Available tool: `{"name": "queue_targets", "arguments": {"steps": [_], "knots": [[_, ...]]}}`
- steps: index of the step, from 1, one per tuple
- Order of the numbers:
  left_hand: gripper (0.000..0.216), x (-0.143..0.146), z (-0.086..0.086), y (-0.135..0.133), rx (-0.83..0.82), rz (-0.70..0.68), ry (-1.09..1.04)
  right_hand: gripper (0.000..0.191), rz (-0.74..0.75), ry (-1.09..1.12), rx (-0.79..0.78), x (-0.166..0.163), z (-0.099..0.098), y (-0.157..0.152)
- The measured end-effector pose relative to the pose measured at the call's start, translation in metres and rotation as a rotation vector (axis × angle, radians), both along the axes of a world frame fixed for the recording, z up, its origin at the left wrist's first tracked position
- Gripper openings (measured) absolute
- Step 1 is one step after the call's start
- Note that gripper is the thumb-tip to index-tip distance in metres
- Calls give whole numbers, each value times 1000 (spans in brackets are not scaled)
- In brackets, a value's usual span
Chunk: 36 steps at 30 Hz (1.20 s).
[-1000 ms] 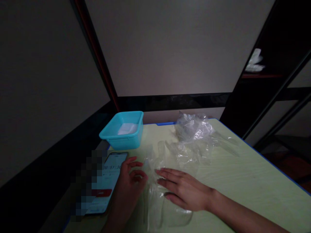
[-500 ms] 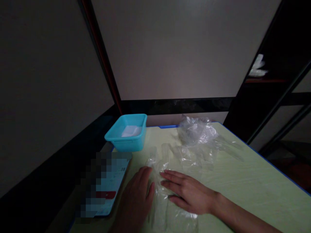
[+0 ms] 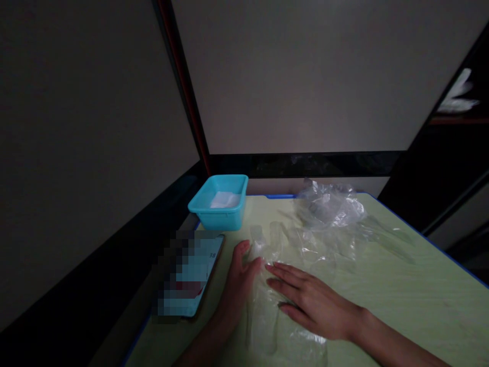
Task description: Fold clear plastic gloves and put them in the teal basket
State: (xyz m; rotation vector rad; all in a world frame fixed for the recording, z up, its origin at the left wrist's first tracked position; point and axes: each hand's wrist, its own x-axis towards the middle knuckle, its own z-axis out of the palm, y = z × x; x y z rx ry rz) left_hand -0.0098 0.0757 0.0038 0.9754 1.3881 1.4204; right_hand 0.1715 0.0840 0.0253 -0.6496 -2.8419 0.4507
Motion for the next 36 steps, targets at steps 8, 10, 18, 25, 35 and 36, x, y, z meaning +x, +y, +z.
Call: {"name": "queue_targets", "arguments": {"steps": [8, 10, 18, 25, 35, 36], "knots": [[38, 0, -1, 19, 174, 133, 174, 45, -14, 38, -14, 0, -3, 0], [39, -2, -2, 21, 232, 119, 159, 45, -9, 39, -13, 0, -3, 0], [53, -10, -7, 25, 287, 126, 158, 44, -27, 1, 7, 0, -3, 0], [50, -9, -14, 28, 271, 126, 223, 44, -36, 43, -8, 0, -6, -2], [45, -10, -15, 30, 227, 161, 286, 44, -23, 67, -15, 0, -6, 1], [46, -11, -16, 30, 218, 173, 295, 45, -22, 61, -20, 1, -5, 1]]}}
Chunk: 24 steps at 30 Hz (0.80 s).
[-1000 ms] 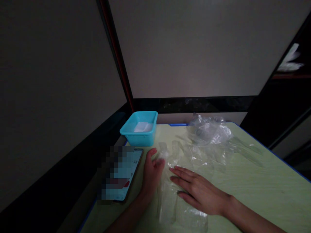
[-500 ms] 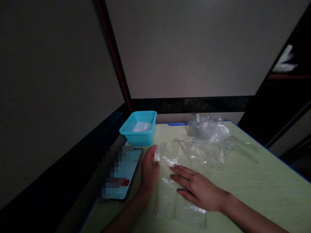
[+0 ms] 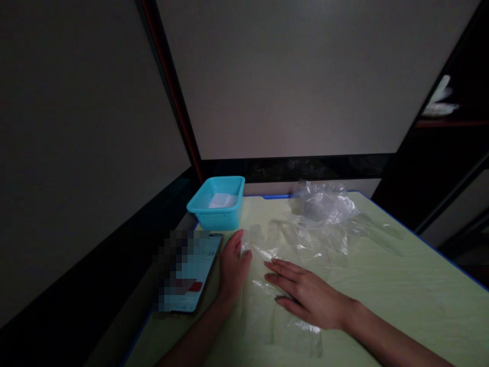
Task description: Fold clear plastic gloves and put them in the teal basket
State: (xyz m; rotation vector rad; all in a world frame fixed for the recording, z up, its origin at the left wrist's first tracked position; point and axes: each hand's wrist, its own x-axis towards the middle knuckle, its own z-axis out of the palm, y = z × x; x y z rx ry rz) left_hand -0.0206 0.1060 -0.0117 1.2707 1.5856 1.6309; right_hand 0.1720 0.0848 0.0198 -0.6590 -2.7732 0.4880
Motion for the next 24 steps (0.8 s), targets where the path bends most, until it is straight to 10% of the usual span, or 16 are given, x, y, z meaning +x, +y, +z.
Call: {"name": "queue_targets", "arguments": {"steps": [12, 20, 24], "knots": [[45, -2, 4, -10, 113, 85, 367, 70, -29, -7, -121, -5, 0, -11], [17, 11, 14, -22, 174, -128, 485, 25, -183, 334, -27, -6, -1, -6], [20, 19, 20, -37, 218, -352, 661, 19, -545, 459, 260, 14, -1, 15]]}}
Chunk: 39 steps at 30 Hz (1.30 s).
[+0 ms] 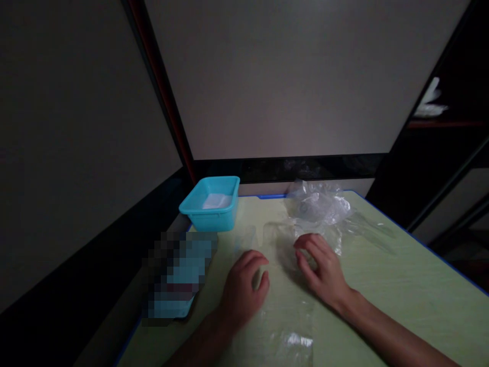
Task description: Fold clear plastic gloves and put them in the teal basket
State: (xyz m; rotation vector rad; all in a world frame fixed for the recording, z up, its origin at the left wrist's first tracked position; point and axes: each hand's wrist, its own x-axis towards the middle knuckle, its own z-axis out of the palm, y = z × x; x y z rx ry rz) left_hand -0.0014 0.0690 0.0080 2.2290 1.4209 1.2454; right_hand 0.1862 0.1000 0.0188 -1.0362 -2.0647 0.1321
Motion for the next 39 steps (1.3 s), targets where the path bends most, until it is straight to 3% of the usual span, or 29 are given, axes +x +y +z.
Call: {"name": "queue_targets", "arguments": {"steps": [2, 5, 9, 12, 19, 24, 27, 31, 35, 39], "knots": [[25, 5, 5, -10, -37, -138, 146, 18, -210, -121, -49, 13, -2, 15], [42, 10, 12, -21, -126, -290, 347, 21, -327, -303, -191, 30, -8, 36], [60, 10, 17, -28, -210, -454, 481, 24, -282, -420, -199, 36, -19, 64], [64, 7, 17, -28, -246, -499, 513, 23, -241, -430, -196, 33, -22, 87], [54, -5, 30, -31, -352, -629, 564, 24, -135, -419, -186, 22, -13, 127], [50, -6, 43, -49, -443, -573, 510, 26, -112, -358, -159, 21, 5, 100], [50, 8, 32, -59, -440, -316, 519, 27, -30, -327, -148, 14, 14, 66], [55, 29, 7, -62, -416, -54, 583, 35, 395, -285, -183, -11, 19, 24], [61, 24, -5, -60, -380, -137, 630, 40, 612, -367, -226, -35, 16, 6], [70, 5, 2, -59, -359, -332, 661, 41, 688, -395, -270, -39, 11, 5]]}}
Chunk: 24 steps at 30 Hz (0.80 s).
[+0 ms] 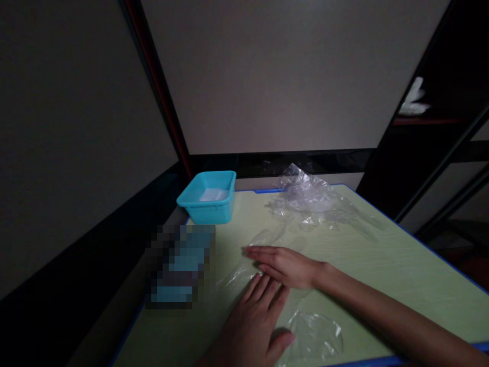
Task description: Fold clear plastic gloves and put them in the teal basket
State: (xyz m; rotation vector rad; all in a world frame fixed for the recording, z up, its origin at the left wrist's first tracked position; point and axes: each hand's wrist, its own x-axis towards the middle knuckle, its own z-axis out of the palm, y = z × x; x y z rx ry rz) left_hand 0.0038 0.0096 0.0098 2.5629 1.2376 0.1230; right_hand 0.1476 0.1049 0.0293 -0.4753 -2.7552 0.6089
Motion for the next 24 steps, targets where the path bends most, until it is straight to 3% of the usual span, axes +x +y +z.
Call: {"name": "queue_targets", "arguments": {"steps": [4, 7, 13, 15, 18, 21, 22, 24], "knots": [[76, -9, 9, 1, -74, -98, 6, 41, 67, -44, -13, 11, -7, 4], [73, -10, 12, 3, -98, -124, 13, 43, 23, -86, 41, 22, -12, 14], [67, -10, 17, 7, -108, -177, -1, 44, -429, -152, 204, 47, -23, 43], [67, -11, 16, 8, -110, -190, -12, 39, -514, -113, 237, 51, -23, 45], [74, -16, 14, 7, -121, -187, -44, 37, -494, 4, 226, 51, -19, 40], [80, -20, 16, 5, -141, -182, -108, 38, -363, 65, 170, 44, -14, 31], [82, -20, 19, 4, -137, -158, -123, 39, -321, 59, 151, 41, -13, 29], [72, -16, 24, 5, -79, 17, -113, 40, -269, 24, 122, 38, -14, 27]]}}
